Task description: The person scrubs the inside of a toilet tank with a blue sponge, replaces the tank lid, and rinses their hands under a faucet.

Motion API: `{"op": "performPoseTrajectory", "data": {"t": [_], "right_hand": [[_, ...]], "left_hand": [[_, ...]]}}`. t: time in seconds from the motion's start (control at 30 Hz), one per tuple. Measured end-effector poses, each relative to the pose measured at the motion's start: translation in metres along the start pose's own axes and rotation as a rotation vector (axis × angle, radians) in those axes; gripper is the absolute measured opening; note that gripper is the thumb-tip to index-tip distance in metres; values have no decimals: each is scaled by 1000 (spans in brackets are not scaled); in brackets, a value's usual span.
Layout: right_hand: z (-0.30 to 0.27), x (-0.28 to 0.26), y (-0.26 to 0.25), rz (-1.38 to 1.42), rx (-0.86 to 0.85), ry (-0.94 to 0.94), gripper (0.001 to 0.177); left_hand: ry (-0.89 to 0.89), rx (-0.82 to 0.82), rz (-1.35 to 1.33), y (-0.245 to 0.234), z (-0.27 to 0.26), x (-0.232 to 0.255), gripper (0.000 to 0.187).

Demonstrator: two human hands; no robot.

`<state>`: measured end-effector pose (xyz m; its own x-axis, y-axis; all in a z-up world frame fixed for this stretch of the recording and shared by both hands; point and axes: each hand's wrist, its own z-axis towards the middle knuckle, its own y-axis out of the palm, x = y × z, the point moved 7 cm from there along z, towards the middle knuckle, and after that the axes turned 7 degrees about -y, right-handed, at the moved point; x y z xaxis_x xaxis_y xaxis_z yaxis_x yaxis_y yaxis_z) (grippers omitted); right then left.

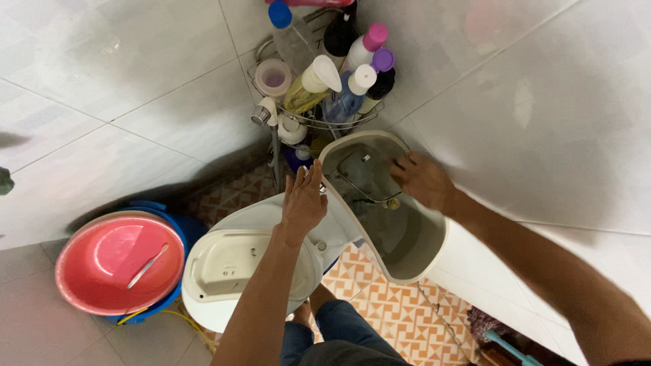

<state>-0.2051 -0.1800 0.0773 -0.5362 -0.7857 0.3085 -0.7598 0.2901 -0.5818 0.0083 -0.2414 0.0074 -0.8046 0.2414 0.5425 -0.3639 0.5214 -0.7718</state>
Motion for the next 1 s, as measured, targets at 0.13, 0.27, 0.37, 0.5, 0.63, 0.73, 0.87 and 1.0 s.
{"op": "performPoseTrajectory", "data": {"t": [0.13,0.27,0.37,0.5,0.63,0.73,0.87,1.0], "right_hand": [[-25,-42,32,82,-6,66,38],[-37,-113,80,204,-162,33,36],[-37,-104,86,281,-162,133,42],[-26,-42,42,236,67,256,50],[-21,-39,19,74,-64,160,51],[-40,-76,38,182,-236,101,42],[-54,-121,61,704,-230,366,30],[-67,-158,65,1369,114,726,35]], "left_hand": [[-26,-70,47,3,1,-5,82],[-47,-107,52,2,2,-4,81],[-35,-96,0,-2,0,-1,81],[-18,-74,11,0,-2,-1,81],[3,-62,35,4,0,-6,82],[-1,-46,20,-3,-1,-3,80],[102,252,221,-24,-4,24,62],[310,244,116,3,7,71,35]]}}
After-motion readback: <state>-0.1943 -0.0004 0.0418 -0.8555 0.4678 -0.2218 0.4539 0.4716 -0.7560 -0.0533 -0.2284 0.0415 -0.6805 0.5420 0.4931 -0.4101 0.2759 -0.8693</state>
